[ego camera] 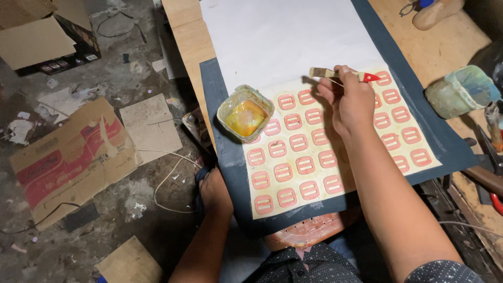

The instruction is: The person uses a small brush to apply yellow paint to a grid of pink rectangular stickers arranged on a white sheet. They repeatedly dip the brush into a small container of paint and carefully fill in each sticker one by one.

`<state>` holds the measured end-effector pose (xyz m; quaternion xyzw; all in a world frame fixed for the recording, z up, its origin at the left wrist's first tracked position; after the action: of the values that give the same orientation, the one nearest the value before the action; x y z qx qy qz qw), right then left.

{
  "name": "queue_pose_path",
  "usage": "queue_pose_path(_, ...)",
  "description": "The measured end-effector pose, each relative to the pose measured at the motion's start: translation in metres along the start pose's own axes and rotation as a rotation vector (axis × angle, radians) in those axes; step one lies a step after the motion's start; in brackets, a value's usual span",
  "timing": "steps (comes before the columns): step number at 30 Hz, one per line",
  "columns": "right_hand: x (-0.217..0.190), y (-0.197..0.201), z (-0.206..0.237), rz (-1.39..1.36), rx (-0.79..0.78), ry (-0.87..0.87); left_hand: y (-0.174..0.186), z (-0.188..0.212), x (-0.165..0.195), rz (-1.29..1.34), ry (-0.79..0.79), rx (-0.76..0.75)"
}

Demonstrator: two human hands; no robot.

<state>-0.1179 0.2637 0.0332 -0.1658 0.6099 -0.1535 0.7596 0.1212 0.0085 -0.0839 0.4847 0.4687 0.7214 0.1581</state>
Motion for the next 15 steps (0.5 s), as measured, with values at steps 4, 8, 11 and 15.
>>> queue_pose_path(4, -0.018, 0.011, 0.0, 0.254, 0.02, 0.131, 0.001, -0.001, 0.0, -0.003, 0.007, -0.002)
queue_pose_path(8, -0.017, -0.002, -0.009, 0.495, -0.052, 0.185, 0.001, 0.0, 0.002, -0.004, 0.011, -0.006)
queue_pose_path(11, -0.006, -0.021, -0.02, 0.574, -0.176, 0.141, 0.003, 0.0, 0.002, -0.003, 0.014, -0.007)
queue_pose_path(15, -0.004, -0.036, -0.033, 0.791, -0.341, 0.12, 0.005, 0.001, 0.003, -0.007, 0.013, -0.01)
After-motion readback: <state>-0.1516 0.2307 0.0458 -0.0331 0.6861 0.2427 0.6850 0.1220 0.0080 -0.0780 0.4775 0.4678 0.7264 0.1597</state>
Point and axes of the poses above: each hand's wrist, its own z-axis away from the middle knuckle, its own y-axis out of the back of the hand, x = y × z, the point moved 6 cm from there along -z, towards the middle knuckle, and after that the axes turned 5 degrees about -y, right-handed, at the moved point
